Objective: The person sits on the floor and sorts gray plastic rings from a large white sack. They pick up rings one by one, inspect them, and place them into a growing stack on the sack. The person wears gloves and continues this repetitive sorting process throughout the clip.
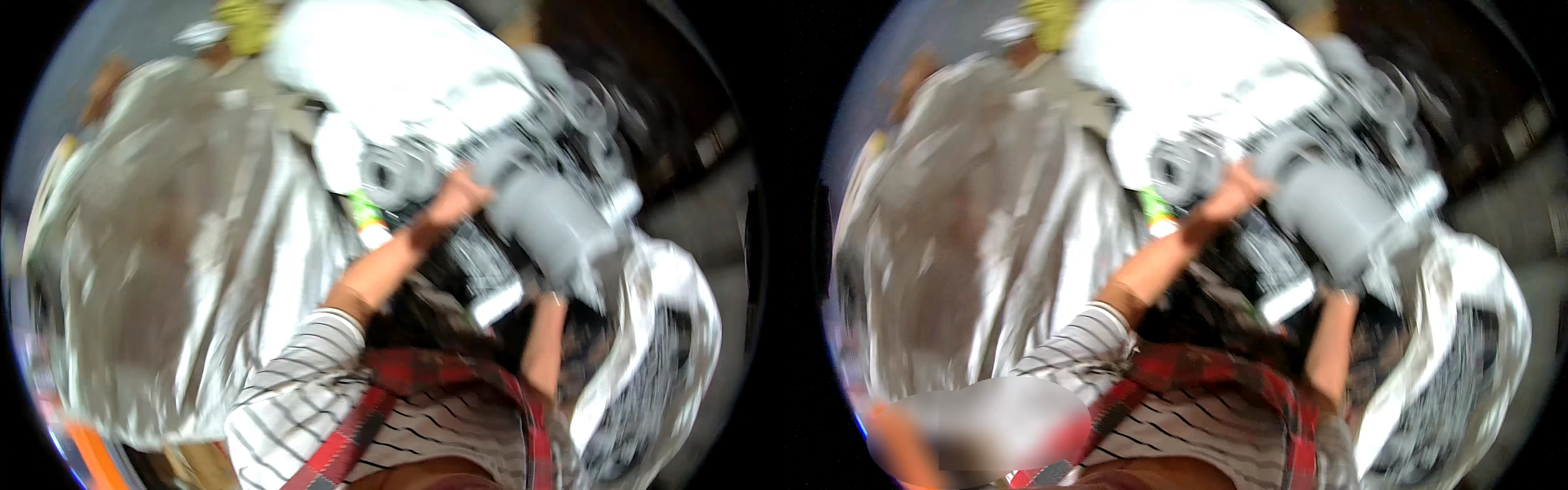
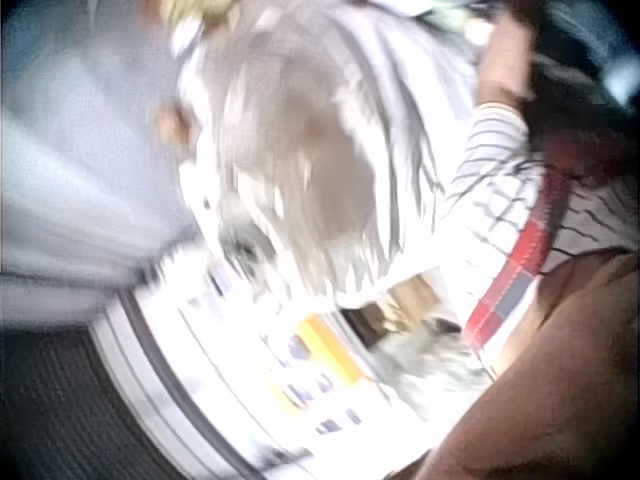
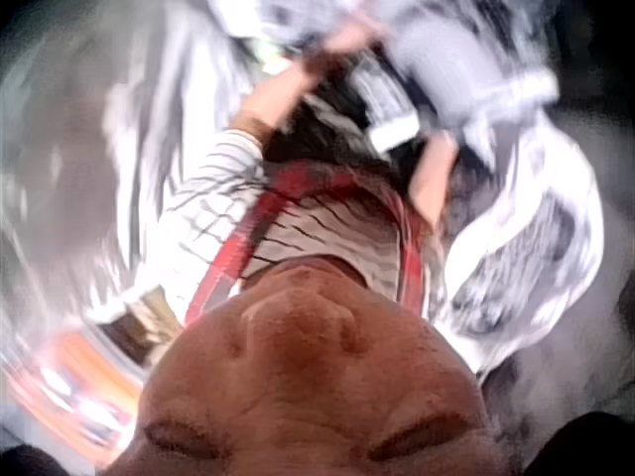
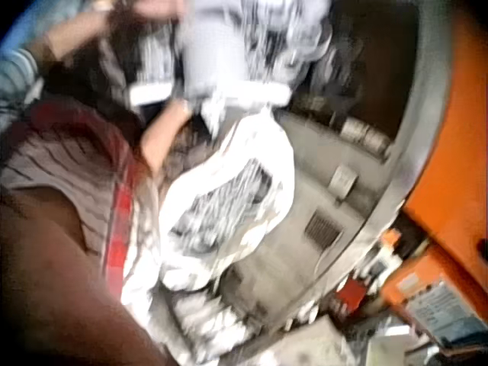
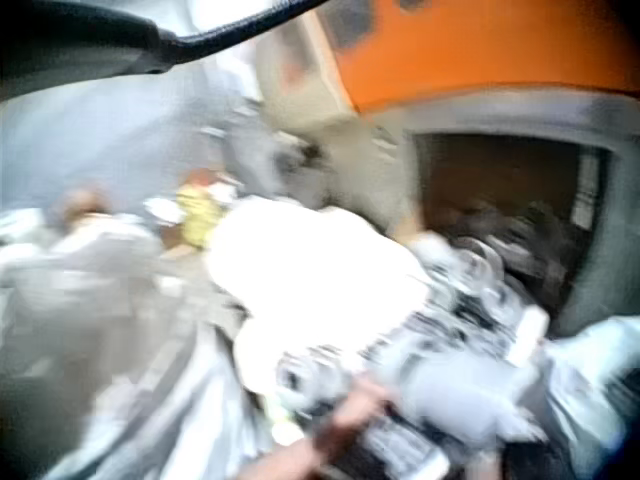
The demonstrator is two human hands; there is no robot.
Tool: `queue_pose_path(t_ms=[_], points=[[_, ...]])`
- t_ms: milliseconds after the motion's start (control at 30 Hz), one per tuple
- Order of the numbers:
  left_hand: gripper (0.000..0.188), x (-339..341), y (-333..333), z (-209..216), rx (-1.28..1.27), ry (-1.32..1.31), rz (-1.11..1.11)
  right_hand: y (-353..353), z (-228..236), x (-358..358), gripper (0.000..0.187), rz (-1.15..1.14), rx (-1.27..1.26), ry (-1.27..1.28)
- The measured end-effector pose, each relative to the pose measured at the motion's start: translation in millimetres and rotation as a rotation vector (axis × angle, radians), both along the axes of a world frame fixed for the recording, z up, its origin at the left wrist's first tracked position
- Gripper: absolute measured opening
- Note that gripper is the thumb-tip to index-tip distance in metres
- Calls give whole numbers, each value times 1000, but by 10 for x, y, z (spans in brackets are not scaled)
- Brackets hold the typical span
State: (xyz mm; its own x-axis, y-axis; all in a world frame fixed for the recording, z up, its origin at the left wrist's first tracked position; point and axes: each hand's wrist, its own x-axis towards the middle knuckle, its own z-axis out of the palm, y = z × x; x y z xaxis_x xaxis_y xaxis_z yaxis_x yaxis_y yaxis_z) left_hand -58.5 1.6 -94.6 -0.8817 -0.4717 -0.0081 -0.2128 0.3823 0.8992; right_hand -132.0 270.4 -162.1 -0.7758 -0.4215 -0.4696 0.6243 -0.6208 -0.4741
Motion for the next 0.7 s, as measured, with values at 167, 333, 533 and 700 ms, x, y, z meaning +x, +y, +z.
queue_pose_path(t_ms=[167,333,533,700], points=[[57,641,291,1801,62,419,134,-533,1227,59,51,136,136,484],[29,2015,-337,3486,-391,827,570,-2063,3466,742,50,378,-166,1177],[33,2962,-104,4448,-813,1676,808,-2883,5696,1846,51,684,-690,1371],[32,3023,104,3358,-981,1075,624,-3417,4156,1324,38,580,-47,2142]])
